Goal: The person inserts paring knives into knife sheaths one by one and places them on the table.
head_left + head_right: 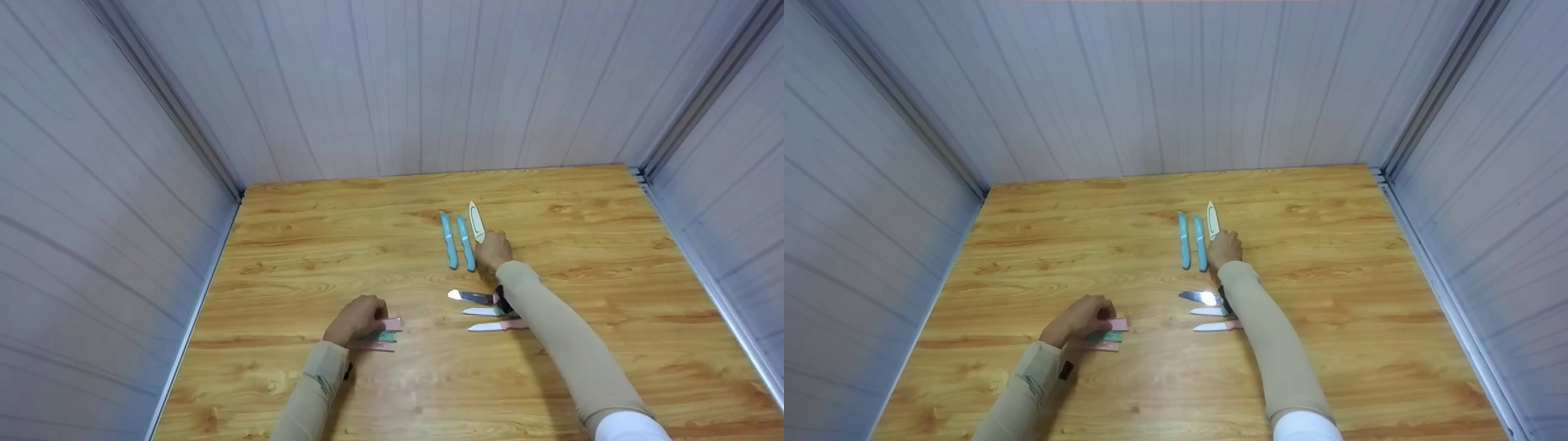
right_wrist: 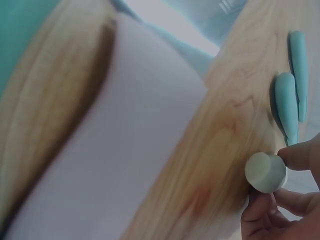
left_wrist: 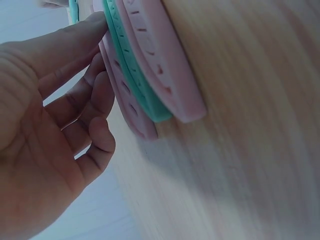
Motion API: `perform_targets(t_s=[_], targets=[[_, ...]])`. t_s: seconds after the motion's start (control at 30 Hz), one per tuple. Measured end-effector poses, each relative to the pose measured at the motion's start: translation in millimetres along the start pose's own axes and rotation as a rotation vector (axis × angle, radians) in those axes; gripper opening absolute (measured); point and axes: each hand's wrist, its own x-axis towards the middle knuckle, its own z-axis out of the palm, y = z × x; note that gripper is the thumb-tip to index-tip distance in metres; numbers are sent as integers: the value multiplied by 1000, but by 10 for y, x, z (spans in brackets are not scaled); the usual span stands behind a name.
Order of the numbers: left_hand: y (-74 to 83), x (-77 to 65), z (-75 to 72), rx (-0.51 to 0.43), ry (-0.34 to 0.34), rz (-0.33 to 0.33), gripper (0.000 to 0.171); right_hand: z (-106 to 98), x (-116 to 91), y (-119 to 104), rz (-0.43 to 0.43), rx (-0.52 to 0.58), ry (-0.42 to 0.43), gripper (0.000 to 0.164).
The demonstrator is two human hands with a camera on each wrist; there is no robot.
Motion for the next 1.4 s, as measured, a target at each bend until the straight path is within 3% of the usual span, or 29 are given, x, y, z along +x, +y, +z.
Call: perform_targets(t_s=[0.13,0.27,0.4,0.5,0.67,0.87,1.03,1.13,1.27,1.4], targets=[[6,4,7,-14,-4,5,5,-12,-10,20,-12,-13,-4,30],[6,-4,-14,-62,-16,-38,6,-60,-33,32,-34,-22,-9,38],[1,-21,-45,-83,-12,-72,7,-142,-65,73,-38,-6,-58,39],[-5,-28,-62,-76,7,-63,6,-229,-110,123,-56,-24,-101,36],[2,-29,-107,-74,49,-42,6,-373,-244,215,-112,-77,-189,46],[20,-9,-155,-73,83,-14,4,-480,-406,364,-189,-82,-300,28],[27,-7,-172,-47,96,5,11,-511,-502,443,-294,-106,-415,23],[33,-12,-178,-35,96,14,12,-513,-554,469,-310,-97,-466,19],[36,-7,-185,-35,109,38,13,-502,-608,499,-337,-110,-499,15],[42,-1,-193,-40,126,53,14,-496,-647,529,-415,-163,-498,20]])
